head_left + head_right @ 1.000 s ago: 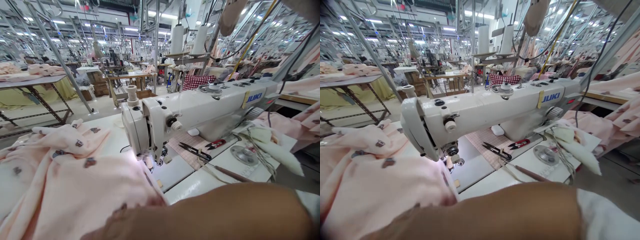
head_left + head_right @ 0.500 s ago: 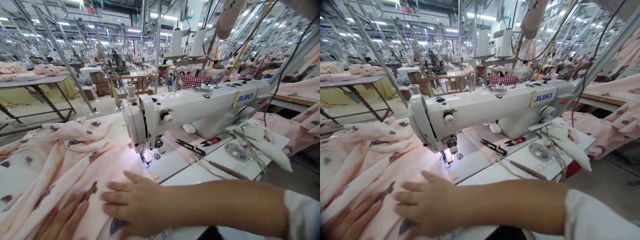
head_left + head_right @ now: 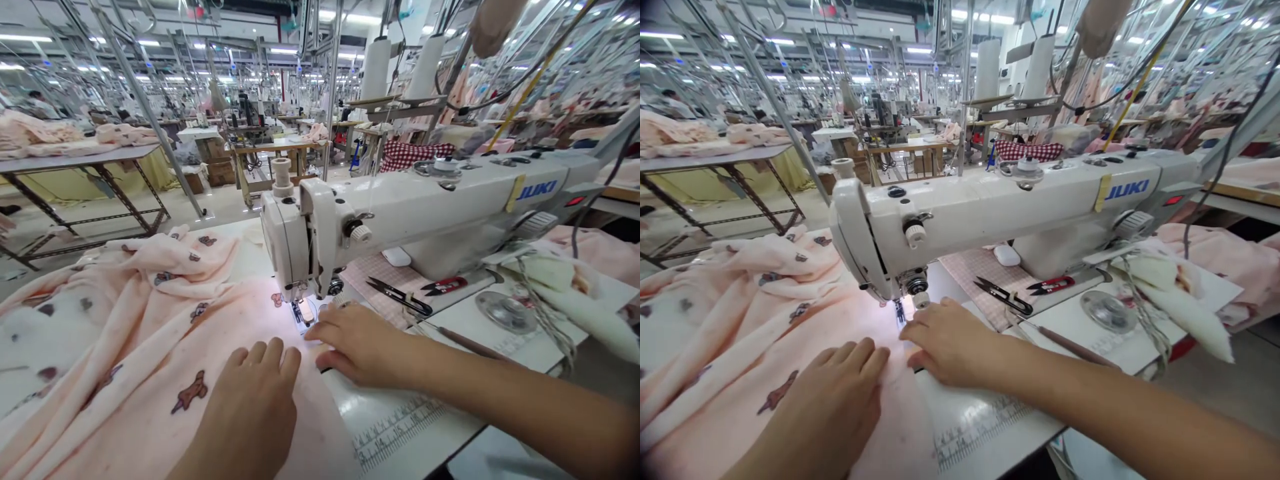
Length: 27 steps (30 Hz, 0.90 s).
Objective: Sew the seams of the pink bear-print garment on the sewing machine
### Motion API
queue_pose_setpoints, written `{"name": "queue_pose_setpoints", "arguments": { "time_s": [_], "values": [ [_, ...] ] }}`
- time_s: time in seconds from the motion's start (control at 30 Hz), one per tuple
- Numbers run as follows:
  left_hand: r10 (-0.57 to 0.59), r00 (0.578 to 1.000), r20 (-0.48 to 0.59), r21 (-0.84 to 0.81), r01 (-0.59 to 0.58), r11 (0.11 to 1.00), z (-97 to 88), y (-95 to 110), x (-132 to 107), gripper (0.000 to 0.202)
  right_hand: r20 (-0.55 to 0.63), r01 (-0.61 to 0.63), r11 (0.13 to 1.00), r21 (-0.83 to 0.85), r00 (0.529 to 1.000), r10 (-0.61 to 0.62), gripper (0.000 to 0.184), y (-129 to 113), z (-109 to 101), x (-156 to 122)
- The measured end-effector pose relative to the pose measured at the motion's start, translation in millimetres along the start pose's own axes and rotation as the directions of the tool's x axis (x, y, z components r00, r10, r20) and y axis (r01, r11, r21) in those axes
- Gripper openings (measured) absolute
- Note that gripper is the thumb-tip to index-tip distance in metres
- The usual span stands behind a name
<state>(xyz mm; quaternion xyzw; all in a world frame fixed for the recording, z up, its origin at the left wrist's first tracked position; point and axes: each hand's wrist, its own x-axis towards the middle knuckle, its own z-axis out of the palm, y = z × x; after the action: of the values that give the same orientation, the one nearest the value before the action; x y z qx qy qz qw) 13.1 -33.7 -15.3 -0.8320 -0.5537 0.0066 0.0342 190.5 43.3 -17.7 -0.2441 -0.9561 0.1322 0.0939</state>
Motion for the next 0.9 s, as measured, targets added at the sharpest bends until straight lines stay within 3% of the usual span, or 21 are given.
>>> {"name": "queue_pose_setpoints", "arguments": {
  "time_s": [0.13,0.2,0.3,0.37,0.47,0.63,0.77,0.9],
  "values": [
    [0.056,0.997,-0.059,-0.075,-0.061,0.995,9.6,-7.4,-5.3,0.03,-0.004,-0.081,0.997,0.005,0.997,0.081,0.017,20.4,6.5,-1.2],
    [0.098,0.99,-0.105,-0.033,-0.102,0.994,15.0,-9.5,-6.4,0.035,-0.017,-0.086,0.996,0.024,0.996,0.087,0.02,23.7,7.3,-3.4],
    [0.153,0.973,-0.173,0.103,-0.136,0.985,22.7,-9.3,-4.6,0.022,-0.002,-0.072,0.996,0.049,0.997,0.073,0.017,23.1,4.3,-4.4],
    [0.204,0.945,-0.255,0.212,-0.152,0.965,26.9,-10.6,-3.8,0.016,0.01,-0.073,0.996,0.053,0.997,0.073,0.009,22.2,2.6,-3.0],
    [0.32,0.891,-0.322,0.277,-0.234,0.932,29.2,-14.8,-5.4,0.022,0.008,-0.092,0.995,0.039,0.996,0.091,0.007,22.9,3.8,0.2],
    [0.425,0.794,-0.435,0.097,-0.428,0.899,28.1,-13.2,-6.5,0.021,0.002,-0.13,0.991,-0.015,0.992,0.13,0.01,26.3,11.7,1.9],
    [0.365,0.859,-0.358,-0.074,-0.416,0.906,30.9,-7.8,-4.0,0.017,-0.007,-0.153,0.986,-0.067,0.988,0.153,0.011,29.2,14.2,2.6],
    [0.324,0.893,-0.312,-0.09,-0.367,0.926,32.7,-16.1,-2.8,0.03,-0.023,-0.186,0.975,-0.118,0.983,0.185,0.013,34.8,11.3,11.1]
  ]
}}
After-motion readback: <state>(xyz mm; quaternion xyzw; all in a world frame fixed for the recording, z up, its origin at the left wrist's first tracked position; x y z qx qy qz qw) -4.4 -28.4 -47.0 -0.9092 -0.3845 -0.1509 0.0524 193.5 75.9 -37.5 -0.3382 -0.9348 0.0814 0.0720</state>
